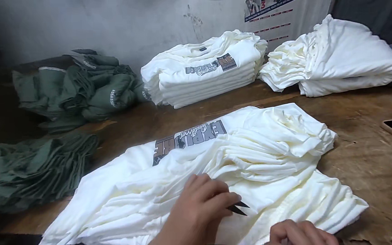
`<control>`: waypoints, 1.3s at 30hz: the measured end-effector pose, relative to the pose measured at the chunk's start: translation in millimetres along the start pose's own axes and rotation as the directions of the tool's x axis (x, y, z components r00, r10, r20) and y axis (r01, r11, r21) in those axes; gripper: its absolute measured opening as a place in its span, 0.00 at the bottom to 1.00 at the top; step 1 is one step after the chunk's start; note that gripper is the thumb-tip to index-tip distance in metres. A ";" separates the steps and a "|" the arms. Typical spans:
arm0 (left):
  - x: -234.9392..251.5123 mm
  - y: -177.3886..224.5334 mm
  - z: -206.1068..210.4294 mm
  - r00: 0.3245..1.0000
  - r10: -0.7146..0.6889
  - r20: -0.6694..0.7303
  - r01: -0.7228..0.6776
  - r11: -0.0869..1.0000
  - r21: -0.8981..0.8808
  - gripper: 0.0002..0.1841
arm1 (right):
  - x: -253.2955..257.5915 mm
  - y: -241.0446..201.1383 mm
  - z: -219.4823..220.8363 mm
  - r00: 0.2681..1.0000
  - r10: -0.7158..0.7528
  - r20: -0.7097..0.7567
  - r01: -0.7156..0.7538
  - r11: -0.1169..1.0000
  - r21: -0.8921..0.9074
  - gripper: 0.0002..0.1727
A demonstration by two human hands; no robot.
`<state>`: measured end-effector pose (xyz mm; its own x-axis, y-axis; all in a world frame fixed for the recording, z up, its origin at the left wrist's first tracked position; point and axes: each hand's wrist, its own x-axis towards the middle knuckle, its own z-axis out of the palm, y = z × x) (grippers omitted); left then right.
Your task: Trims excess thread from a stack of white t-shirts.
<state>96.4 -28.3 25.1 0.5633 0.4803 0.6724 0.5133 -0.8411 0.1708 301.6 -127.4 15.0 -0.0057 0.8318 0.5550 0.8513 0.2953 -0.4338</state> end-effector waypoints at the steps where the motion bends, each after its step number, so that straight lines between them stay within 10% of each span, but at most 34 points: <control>1: -0.3 -3.8 -0.5 1.000 -0.019 0.007 0.019 0.999 -0.028 0.11 | 2.5 -1.9 -0.3 0.999 0.021 -0.036 -0.023 0.999 -0.041 0.26; 8: 0.3 -19.2 8.2 0.988 -0.092 0.127 0.118 0.970 -0.213 0.22 | 17.3 -15.5 27.2 0.987 0.096 -0.130 -0.118 0.977 -0.177 0.41; 14: 16.4 -31.3 5.3 0.978 0.050 0.205 0.062 0.858 -0.510 0.06 | 19.2 -19.0 38.4 0.982 0.100 -0.158 -0.128 0.976 -0.178 0.16; 21: 22.1 -42.6 11.9 0.955 0.061 0.289 0.084 0.882 -0.465 0.06 | 21.9 -17.8 40.1 0.982 0.094 -0.164 -0.127 0.971 -0.201 0.25; 27: 27.2 -41.9 5.7 0.937 0.095 0.337 0.129 0.802 -0.583 0.06 | 18.5 -14.8 41.6 0.981 0.067 -0.181 -0.079 0.995 -0.064 0.13; 32: 17.4 -28.1 6.0 0.982 0.065 0.175 0.000 0.936 -0.351 0.14 | 11.3 -7.2 38.9 0.975 0.102 -0.197 -0.106 0.994 -0.012 0.32; 39: -7.0 -9.1 12.6 0.985 0.161 -0.055 -0.161 0.987 -0.002 0.09 | 10.3 -6.1 40.2 0.972 0.094 -0.216 -0.098 0.995 -0.006 0.34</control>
<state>96.0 -20.9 9.8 0.6021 0.3243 0.7296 0.4144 -0.9080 0.0616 275.3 -101.8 -5.1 0.1878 0.7349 0.6516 0.8510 0.2095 -0.4815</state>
